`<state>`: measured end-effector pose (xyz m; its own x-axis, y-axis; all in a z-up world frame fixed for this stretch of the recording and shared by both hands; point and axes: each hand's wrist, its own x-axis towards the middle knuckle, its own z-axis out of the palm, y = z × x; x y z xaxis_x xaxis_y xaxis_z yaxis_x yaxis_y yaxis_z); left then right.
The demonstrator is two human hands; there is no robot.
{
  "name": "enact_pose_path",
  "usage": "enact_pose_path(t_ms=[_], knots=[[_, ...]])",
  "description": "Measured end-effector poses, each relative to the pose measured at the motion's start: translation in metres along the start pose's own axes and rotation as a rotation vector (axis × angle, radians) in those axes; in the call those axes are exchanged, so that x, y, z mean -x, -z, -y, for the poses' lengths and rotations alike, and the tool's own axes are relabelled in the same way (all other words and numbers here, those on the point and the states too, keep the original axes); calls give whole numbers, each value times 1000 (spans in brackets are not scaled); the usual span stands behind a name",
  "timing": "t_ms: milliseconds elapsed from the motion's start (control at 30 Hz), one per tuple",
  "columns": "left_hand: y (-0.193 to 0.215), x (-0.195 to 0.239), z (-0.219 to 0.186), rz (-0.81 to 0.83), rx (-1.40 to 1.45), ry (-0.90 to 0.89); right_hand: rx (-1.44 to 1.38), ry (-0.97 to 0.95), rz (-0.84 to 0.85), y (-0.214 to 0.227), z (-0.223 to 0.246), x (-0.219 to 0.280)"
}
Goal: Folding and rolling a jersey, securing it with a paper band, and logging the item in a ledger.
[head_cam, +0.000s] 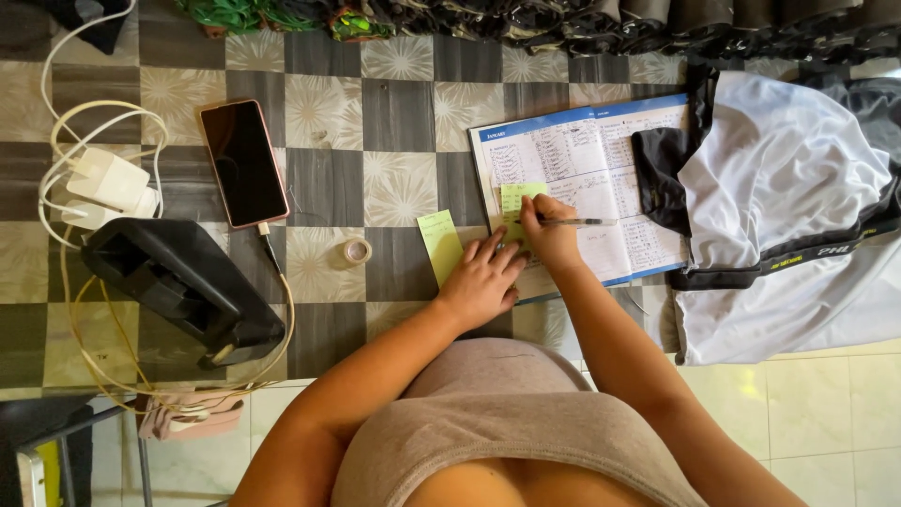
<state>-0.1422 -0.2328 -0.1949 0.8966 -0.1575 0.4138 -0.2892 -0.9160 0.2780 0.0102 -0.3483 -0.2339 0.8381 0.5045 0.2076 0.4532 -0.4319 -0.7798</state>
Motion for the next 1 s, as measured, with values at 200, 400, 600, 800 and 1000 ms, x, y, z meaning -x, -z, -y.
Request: enact_pose_path(t_ms=[200,400,600,800,1000], knots=[[0,1,0,16,20,1,15,48,-15,-8,-4,3],[-1,1,0,49,27,6,100,101,2,-1,13,4],[19,0,-3,134,79,29,-252,-179,-67,20,44,-13],[60,21,13,27,-43,256,-333,-177,-49,81,46,20],[56,42,41,80,-161,531,-437,-276,-111,114,52,64]])
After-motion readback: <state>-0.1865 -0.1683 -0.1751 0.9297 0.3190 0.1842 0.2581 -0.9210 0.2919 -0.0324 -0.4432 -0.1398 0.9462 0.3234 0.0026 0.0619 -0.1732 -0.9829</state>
